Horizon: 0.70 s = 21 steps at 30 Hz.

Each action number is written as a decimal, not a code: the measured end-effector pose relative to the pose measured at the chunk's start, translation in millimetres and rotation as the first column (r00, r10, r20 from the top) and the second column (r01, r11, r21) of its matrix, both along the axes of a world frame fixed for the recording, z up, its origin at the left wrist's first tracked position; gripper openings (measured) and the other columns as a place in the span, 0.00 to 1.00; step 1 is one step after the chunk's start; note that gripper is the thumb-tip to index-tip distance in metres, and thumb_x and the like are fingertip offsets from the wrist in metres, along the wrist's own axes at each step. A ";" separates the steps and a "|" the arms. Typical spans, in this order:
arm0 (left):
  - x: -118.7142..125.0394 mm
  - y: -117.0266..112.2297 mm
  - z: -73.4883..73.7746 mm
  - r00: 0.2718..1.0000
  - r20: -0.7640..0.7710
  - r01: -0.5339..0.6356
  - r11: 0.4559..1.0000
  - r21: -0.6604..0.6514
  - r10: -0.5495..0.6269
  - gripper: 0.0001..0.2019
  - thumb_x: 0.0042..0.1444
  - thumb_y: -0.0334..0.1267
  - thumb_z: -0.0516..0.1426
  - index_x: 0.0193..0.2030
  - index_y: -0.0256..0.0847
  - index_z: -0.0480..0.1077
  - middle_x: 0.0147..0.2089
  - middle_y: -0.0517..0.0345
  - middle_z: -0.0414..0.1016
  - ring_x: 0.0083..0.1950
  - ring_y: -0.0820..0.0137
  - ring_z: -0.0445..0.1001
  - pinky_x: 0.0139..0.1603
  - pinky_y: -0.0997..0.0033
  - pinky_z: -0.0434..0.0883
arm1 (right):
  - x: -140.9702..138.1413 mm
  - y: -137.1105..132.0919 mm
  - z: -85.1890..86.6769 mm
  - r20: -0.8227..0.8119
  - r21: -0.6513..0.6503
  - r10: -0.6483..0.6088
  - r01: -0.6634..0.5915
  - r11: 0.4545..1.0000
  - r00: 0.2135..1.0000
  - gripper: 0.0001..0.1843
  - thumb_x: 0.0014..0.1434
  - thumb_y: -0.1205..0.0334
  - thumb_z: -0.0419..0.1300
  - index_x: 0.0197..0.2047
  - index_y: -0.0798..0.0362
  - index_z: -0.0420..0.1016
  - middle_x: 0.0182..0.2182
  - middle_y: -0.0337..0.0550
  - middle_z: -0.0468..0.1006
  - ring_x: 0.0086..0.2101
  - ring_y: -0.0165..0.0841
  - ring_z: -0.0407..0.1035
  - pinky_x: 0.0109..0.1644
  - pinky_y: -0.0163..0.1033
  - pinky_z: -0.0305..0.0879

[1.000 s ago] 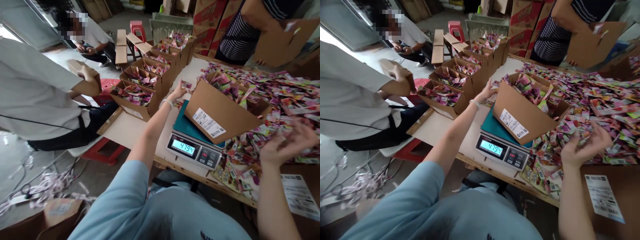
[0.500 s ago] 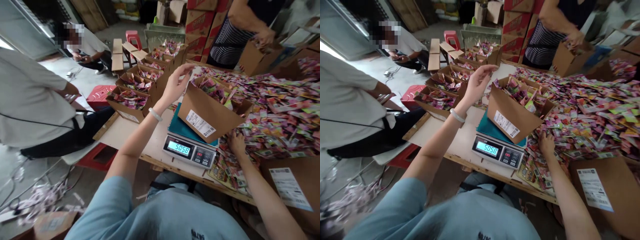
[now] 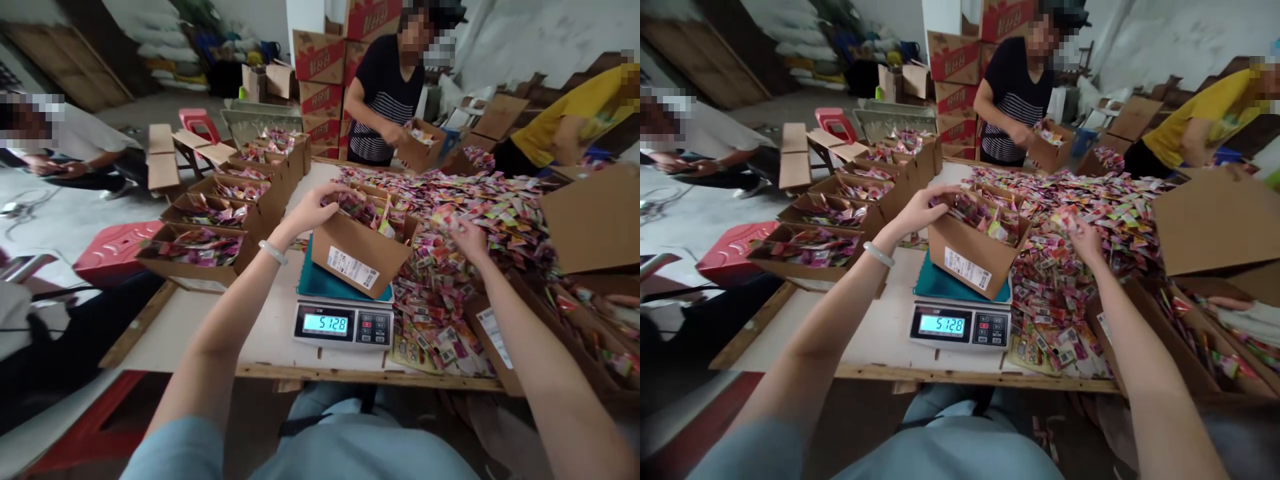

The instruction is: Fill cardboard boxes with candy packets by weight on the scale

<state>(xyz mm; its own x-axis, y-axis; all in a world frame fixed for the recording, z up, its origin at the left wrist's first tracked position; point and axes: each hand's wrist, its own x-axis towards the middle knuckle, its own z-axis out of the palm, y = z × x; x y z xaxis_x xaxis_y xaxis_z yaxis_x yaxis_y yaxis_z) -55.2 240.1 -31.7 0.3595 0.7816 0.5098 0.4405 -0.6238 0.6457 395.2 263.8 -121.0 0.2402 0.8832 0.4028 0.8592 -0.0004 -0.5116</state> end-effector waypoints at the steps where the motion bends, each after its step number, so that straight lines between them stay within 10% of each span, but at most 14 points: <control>1: -1.1 -1.6 0.4 1.000 -0.017 0.007 1.000 -0.013 -0.007 0.26 0.56 0.27 0.53 0.59 0.40 0.80 0.64 0.52 0.81 0.67 0.56 0.76 0.75 0.54 0.67 | -7.6 7.3 16.6 -0.019 0.087 -0.011 0.012 0.996 1.000 0.21 0.65 0.59 0.61 0.55 0.66 0.78 0.47 0.62 0.82 0.45 0.42 0.77 0.53 0.43 0.72; 3: -3.4 -4.0 1.4 0.998 -0.052 0.017 0.999 -0.033 -0.019 0.28 0.56 0.28 0.53 0.61 0.41 0.79 0.65 0.52 0.80 0.68 0.55 0.75 0.75 0.53 0.67 | -31.4 28.3 54.4 -0.087 0.343 0.044 -0.012 0.939 0.995 0.25 0.69 0.57 0.57 0.60 0.70 0.73 0.52 0.65 0.79 0.48 0.40 0.76 0.57 0.43 0.72; 6: -7.2 -5.2 2.3 0.997 -0.074 0.022 0.998 -0.059 -0.027 0.35 0.55 0.31 0.54 0.72 0.42 0.69 0.69 0.47 0.77 0.69 0.54 0.75 0.75 0.52 0.67 | -86.7 64.1 106.0 -0.126 0.740 0.299 -0.111 0.664 0.946 0.33 0.74 0.54 0.44 0.66 0.79 0.61 0.55 0.69 0.73 0.55 0.38 0.74 0.63 0.47 0.67; 9: -11.5 -4.7 1.1 0.993 -0.115 0.006 0.997 -0.077 -0.015 0.44 0.56 0.34 0.55 0.82 0.41 0.51 0.74 0.41 0.71 0.71 0.52 0.73 0.74 0.50 0.68 | -151.0 75.5 123.7 -0.076 0.815 0.457 -0.209 0.541 0.886 0.32 0.75 0.56 0.41 0.69 0.76 0.53 0.58 0.67 0.70 0.59 0.39 0.72 0.66 0.52 0.66; 13: -17.8 -7.8 -2.6 0.987 -0.150 0.042 0.998 -0.046 -0.048 0.48 0.58 0.35 0.53 0.84 0.41 0.39 0.82 0.45 0.55 0.82 0.53 0.58 0.80 0.51 0.59 | -211.6 32.0 98.6 0.127 0.343 0.638 -0.637 0.691 0.760 0.22 0.67 0.66 0.52 0.63 0.59 0.64 0.57 0.56 0.74 0.56 0.40 0.73 0.64 0.50 0.72; 17: -22.4 -17.5 -3.4 0.966 -0.247 0.057 0.995 -0.086 -0.077 0.43 0.62 0.39 0.51 0.84 0.44 0.44 0.83 0.51 0.54 0.83 0.55 0.55 0.83 0.50 0.54 | -238.4 -14.2 81.3 0.262 -0.482 0.820 -0.667 0.568 0.509 0.17 0.65 0.66 0.56 0.57 0.53 0.68 0.55 0.55 0.78 0.52 0.43 0.75 0.59 0.47 0.72; 21: -22.2 -20.6 -3.3 0.956 -0.290 0.021 0.996 -0.081 -0.044 0.38 0.63 0.37 0.48 0.81 0.42 0.54 0.82 0.54 0.56 0.84 0.57 0.53 0.84 0.51 0.52 | -254.8 -20.7 91.7 0.251 -0.648 0.844 -0.566 0.510 0.473 0.16 0.69 0.61 0.55 0.58 0.52 0.70 0.54 0.55 0.79 0.48 0.43 0.76 0.53 0.44 0.73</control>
